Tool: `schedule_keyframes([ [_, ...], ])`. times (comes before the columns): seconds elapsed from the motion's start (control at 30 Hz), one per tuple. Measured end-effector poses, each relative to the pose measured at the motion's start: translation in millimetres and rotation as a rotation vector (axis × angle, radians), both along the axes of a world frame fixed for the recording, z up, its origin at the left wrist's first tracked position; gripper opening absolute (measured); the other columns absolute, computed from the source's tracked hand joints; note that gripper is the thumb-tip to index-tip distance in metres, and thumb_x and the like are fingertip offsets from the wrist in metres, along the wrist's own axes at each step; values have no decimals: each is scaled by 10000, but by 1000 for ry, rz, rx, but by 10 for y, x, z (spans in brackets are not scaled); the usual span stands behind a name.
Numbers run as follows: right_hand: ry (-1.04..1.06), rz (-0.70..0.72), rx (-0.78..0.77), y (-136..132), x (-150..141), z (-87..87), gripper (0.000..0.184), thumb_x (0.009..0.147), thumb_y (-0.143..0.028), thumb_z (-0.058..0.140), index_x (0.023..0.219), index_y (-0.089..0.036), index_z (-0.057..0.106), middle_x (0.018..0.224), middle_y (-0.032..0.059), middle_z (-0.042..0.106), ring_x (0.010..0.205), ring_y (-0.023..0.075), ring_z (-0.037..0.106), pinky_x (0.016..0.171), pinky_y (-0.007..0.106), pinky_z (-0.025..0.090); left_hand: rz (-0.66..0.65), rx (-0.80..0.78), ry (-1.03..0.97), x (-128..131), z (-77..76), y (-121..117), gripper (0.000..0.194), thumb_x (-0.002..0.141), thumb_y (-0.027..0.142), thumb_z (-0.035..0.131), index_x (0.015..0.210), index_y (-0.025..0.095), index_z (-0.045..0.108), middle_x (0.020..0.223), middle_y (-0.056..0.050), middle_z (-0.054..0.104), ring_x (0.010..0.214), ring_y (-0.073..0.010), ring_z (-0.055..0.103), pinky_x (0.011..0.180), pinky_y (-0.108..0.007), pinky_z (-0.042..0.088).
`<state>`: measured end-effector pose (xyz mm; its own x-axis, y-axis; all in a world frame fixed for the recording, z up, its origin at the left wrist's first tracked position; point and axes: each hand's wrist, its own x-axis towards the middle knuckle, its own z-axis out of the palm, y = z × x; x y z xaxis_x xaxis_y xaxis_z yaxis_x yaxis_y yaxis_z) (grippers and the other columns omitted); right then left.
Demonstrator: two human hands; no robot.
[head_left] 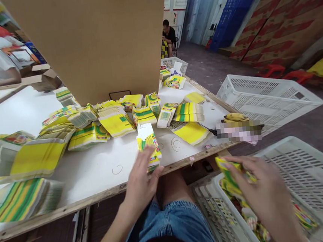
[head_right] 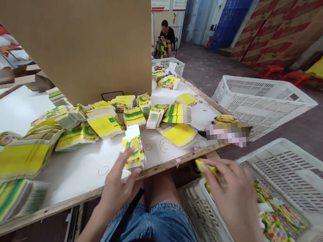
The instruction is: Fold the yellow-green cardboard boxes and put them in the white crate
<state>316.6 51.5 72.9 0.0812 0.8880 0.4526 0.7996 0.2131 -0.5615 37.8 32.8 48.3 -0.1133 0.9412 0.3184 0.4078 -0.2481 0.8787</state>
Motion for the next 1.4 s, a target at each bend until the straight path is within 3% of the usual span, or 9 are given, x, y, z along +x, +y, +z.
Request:
schedule_keyframes([
  [0.1,-78,-22,-8,82,21,-100,469,841,-584,534,1004,-191,731,960,158,678,961,337,585,887,521,411,-18,-41,169,-124,-138,97,589,806,309,685,1359,201,514,1431,-133,515,1401,-317,362,1191,-552,28],
  [0.27,347,246,-287,307,-847,-452,341,863,-463,567,957,-181,734,931,112,728,747,223,618,682,345,485,-144,-70,114,-25,-217,75,604,808,293,683,1377,232,490,1427,-111,519,1389,-286,388,1197,-533,13],
  [0.4,588,270,-400,421,-1276,-523,354,797,-485,643,891,-152,715,752,56,703,558,154,530,571,295,459,-142,-100,27,-27,-123,16,555,818,266,669,1353,245,523,1412,-96,545,1385,-275,397,1208,-506,21],
  [0.57,1029,344,-486,263,-1238,-396,372,701,-462,766,917,-176,668,760,40,702,710,188,629,695,324,523,58,-64,-557,-36,-42,18,496,856,346,639,1326,228,532,1441,-105,514,1369,-280,419,1157,-440,293],
  [0.67,1183,413,-588,107,-1241,-359,392,655,-426,818,929,-188,670,711,14,697,692,172,642,696,310,530,-144,-267,-951,19,-39,36,508,819,455,666,1247,192,593,1376,-138,572,1282,-315,517,1084,-454,399],
  [0.77,1224,470,-649,20,-1282,-367,349,671,-420,812,896,-186,685,766,34,716,733,179,654,726,320,533,-371,-424,-1122,60,-30,15,629,765,546,684,1265,176,588,1370,-171,570,1282,-348,510,1062,-486,417],
  [0.87,1303,457,-694,0,-1309,-381,337,663,-418,816,885,-199,688,822,46,732,769,192,671,753,337,538,-430,-389,-1150,59,3,-26,754,709,602,704,1319,187,551,1402,-174,538,1330,-350,454,1076,-471,406],
  [1.17,1190,479,-623,-57,-1299,-345,300,740,-420,764,927,-197,693,918,60,733,867,208,670,839,351,533,-419,-369,-1124,22,-57,-31,633,619,536,809,1108,149,696,1164,-159,698,1111,-346,634,968,-450,495],
  [1.4,888,473,-546,-141,-1311,-329,297,829,-464,657,808,-167,650,729,33,668,698,179,607,676,288,514,-198,-387,-1056,75,-190,7,339,764,418,739,955,144,685,921,-98,759,916,-267,707,811,-376,558],
])
